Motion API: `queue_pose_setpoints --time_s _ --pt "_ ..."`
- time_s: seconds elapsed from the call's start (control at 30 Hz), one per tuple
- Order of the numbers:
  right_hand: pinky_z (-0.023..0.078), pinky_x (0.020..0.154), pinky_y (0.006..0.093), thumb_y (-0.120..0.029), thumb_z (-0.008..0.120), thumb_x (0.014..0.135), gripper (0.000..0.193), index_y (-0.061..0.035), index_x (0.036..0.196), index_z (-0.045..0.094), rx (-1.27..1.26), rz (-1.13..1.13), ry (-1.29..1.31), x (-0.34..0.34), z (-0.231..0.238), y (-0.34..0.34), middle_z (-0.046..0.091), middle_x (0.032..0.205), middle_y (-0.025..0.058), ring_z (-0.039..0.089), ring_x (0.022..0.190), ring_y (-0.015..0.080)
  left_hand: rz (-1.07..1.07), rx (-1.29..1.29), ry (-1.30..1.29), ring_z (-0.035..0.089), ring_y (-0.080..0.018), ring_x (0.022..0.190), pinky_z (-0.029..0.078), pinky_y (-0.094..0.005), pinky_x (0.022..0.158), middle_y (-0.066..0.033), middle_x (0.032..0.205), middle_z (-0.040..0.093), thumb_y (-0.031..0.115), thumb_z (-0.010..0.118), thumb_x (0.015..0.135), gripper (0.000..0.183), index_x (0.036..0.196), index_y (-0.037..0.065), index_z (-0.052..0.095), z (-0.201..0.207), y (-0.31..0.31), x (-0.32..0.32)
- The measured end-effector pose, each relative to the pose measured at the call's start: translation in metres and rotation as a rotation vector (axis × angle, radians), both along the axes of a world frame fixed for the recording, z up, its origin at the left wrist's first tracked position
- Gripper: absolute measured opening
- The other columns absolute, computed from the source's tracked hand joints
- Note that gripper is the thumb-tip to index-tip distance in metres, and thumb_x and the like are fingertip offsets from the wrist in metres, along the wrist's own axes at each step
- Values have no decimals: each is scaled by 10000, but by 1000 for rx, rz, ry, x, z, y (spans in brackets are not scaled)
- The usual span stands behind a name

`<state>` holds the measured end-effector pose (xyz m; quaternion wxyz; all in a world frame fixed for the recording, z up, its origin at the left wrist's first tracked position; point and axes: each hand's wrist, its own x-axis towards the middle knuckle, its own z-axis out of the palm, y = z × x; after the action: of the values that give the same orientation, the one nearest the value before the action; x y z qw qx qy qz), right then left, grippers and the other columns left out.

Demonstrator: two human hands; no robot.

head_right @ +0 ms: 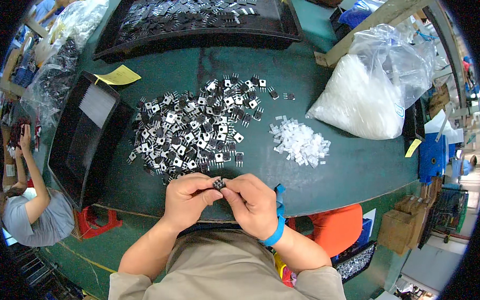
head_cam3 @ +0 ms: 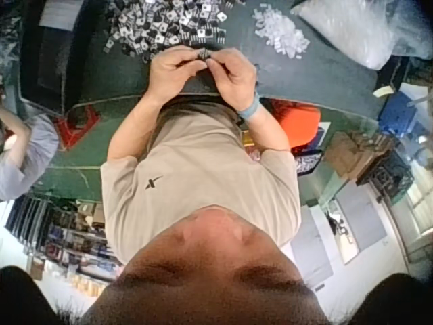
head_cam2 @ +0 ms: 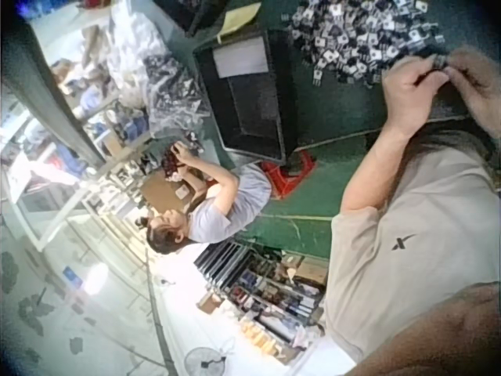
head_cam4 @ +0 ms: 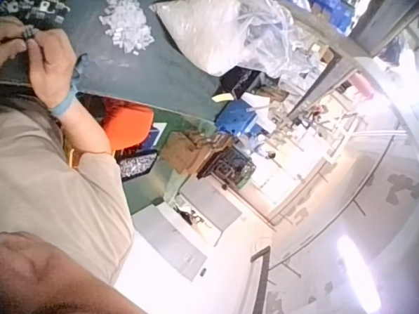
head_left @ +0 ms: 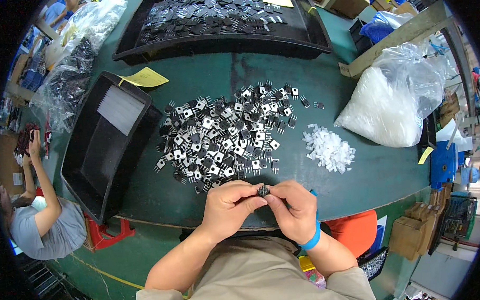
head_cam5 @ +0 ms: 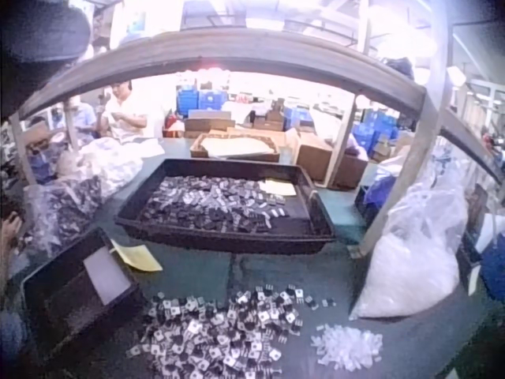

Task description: The person picks up small black electronic components and white plastic pieces from a table and inserts the white pieces into the black components. The person then places the assembled units into a black tray. The person repeats this process continuously throughout the video.

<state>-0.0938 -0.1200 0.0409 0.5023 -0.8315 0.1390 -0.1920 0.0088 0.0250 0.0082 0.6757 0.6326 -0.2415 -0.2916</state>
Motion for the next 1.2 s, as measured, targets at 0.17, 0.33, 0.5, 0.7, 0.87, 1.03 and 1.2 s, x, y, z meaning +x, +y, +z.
queue_pose_setpoints --time_s 0.17,0.33,0.5,0.7,0.87,1.03,1.2 --pt "536 699 388 -38 741 841 188 -11 1025 711 -251 31 114 9 -1 -24 682 903 160 666 787 341 69 77 -15 594 -68 693 454 -215 579 -54 874 697 -41 743 849 153 1001 -29 749 7 3 -1" --pt "521 687 398 -44 747 821 220 -27 1033 691 -461 -32 193 24 -18 -41 633 933 156 632 794 339 64 35 43 585 -61 699 445 -209 582 -40 879 684 -37 727 867 162 1029 -29 738 -3 3 -5" --pt "467 617 270 16 683 887 152 -32 1031 669 114 -39 201 10 -10 -41 610 836 58 580 698 134 99 28 78 574 -60 668 441 -207 564 -34 866 666 -33 714 883 163 1046 -26 733 -7 2 -8" --pt "513 633 238 -8 677 939 133 -1 1061 625 788 -145 117 1 2 3 643 853 21 599 698 86 108 33 116 589 -49 732 464 -213 620 -21 864 681 36 749 894 177 1066 -2 739 -1 -3 -10" --pt "478 655 220 1 691 929 90 -3 994 629 552 -82 36 -2 -19 2 625 898 16 571 730 75 111 -9 -10 600 -82 643 455 -220 554 -60 858 677 -28 731 866 162 1028 -28 736 -1 -3 -9" --pt "459 687 233 21 713 899 89 4 957 648 746 -119 113 -5 -9 6 624 929 45 563 794 94 49 -38 24 606 -97 642 468 -233 551 -78 866 698 -32 754 848 141 989 -27 751 -4 0 -6" --pt "466 699 258 37 712 892 59 10 921 667 616 -98 34 -3 -13 11 639 944 59 574 814 113 54 1 14 609 -98 647 475 -237 559 -85 875 705 -39 764 836 150 985 -25 755 -7 4 -6"
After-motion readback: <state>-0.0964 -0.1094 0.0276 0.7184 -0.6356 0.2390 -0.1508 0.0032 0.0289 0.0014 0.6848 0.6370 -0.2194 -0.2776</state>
